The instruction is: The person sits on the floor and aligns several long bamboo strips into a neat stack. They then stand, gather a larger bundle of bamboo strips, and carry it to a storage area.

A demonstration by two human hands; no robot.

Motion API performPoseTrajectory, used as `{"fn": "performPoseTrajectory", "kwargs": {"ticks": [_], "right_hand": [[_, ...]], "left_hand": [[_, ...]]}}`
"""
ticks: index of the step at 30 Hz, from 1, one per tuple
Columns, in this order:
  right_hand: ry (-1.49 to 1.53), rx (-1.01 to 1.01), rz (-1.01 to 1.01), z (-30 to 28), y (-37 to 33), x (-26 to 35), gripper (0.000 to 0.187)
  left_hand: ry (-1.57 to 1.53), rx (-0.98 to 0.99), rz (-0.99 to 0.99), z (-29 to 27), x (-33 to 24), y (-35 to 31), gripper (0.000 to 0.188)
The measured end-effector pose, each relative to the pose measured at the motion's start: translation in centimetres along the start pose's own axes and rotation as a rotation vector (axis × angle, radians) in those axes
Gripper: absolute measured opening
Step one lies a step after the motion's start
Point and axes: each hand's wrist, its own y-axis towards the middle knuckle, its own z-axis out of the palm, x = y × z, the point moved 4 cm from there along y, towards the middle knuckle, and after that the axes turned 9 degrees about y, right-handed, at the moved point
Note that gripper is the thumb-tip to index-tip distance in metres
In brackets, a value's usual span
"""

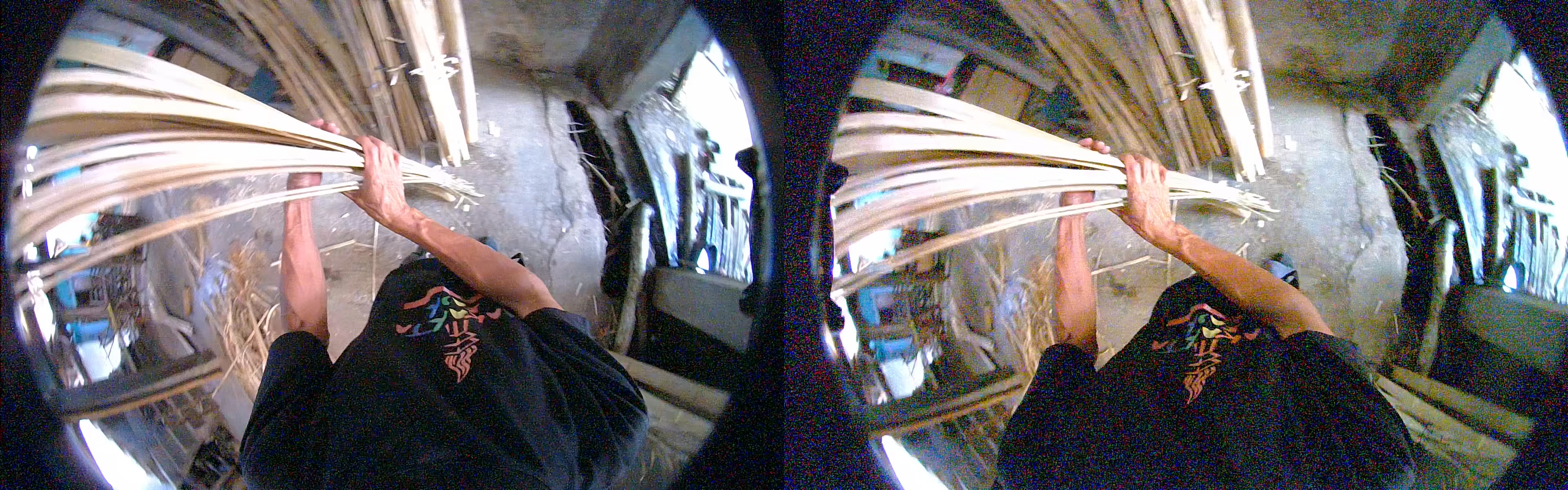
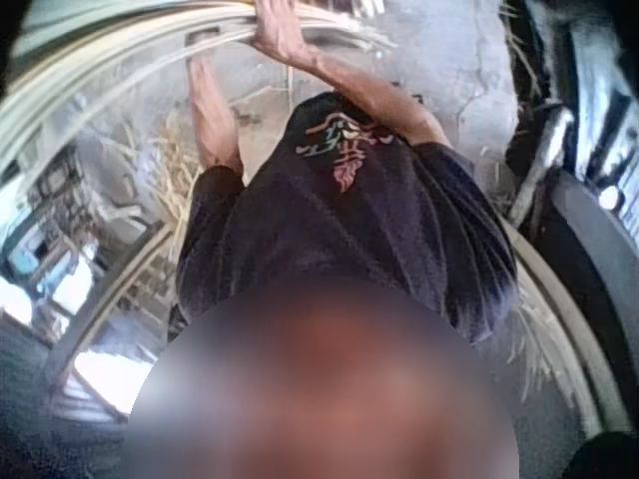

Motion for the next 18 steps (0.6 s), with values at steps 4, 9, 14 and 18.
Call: {"fn": "performPoseTrajectory", "kwargs": {"ticks": [4,9,14,18], "right_hand": [[0.025,0.139,0.021,1.1,-2.1,1.4,0.087],[0.049,0.276,-0.046,2.0,-3.7,1.9,0.089],[0.131,0.297,-0.131,2.3,-4.3,1.5,0.08],[0.126,0.367,-0.071,3.2,-3.7,-0.1,0.057]], "left_hand": [[-0.012,-0.015,0.029,-0.3,-1.5,-3.9,0.047],[-0.138,-0.055,0.008,-1.0,-2.2,-7.4,0.054],[-0.221,-0.089,0.012,-1.8,-2.2,-9.4,0.049],[-0.259,0.0,0.128,-1.8,-1.8,-9.7,0.045]]}}
